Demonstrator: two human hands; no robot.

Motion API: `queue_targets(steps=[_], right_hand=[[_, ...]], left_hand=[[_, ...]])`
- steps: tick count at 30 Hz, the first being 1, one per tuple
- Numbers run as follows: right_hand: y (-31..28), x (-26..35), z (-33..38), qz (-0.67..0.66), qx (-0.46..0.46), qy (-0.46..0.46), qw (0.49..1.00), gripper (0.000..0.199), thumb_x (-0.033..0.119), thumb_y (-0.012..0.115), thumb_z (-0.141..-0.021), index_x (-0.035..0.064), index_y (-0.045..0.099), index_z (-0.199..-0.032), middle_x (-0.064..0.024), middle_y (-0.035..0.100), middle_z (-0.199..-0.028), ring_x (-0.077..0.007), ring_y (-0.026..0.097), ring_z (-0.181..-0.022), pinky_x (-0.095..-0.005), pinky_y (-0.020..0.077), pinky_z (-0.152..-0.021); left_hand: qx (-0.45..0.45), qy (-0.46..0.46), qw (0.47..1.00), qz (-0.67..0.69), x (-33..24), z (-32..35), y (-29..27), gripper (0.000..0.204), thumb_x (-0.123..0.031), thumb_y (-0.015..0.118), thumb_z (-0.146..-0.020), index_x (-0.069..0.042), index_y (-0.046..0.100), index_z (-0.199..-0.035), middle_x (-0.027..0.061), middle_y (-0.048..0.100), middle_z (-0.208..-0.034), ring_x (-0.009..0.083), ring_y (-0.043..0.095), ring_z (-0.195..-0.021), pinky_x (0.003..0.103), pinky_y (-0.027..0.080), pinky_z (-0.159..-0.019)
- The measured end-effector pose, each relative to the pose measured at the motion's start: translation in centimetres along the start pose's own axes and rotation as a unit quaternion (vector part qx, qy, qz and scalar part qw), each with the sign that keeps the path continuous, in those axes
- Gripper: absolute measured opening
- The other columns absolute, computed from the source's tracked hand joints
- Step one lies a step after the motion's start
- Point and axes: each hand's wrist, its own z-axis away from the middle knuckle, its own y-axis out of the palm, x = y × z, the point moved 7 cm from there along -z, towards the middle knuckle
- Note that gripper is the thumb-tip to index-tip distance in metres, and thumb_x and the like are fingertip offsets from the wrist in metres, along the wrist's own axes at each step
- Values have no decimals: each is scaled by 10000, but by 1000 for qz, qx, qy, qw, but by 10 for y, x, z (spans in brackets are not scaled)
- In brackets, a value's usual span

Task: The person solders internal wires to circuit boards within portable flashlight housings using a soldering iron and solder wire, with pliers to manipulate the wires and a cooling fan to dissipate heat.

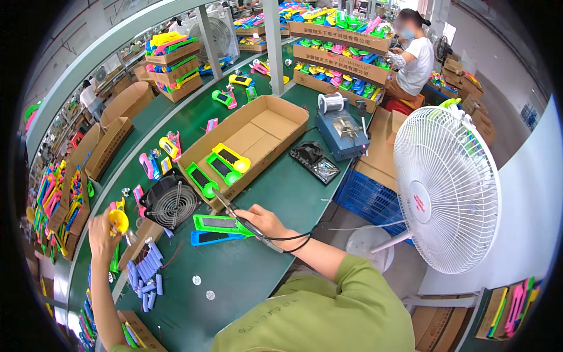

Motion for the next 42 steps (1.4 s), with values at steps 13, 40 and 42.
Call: queue_targets(steps=[13,40,42], right_hand=[[24,74,44,-131,187,-90,970,502,29,545,-761,166,469,-1238,-97,561,-903,-248,587,-754,-313,491,-591],[32,84,60,-176,255,-11,951,323,-4,637,-748,49,541,-1051,-92,658,-844,-261,638,-763,-427,411,-931],[30,92,55,-163,228,-51,958,324,7,661,-733,46,556,-1036,-82,658,-810,-251,641,-760,-442,394,-944]], left_hand=[[291,2,924,247,-275,95,1,777,-253,773,-573,-146,433,-1263,117,530,-930,274,524,-784,373,400,-678],[56,-303,913,269,-230,143,6,189,19,647,-689,-56,642,-863,62,576,-746,212,596,-604,293,464,-508],[35,-317,896,310,-221,142,7,156,5,649,-676,-56,644,-820,62,560,-722,224,586,-606,309,456,-515]])
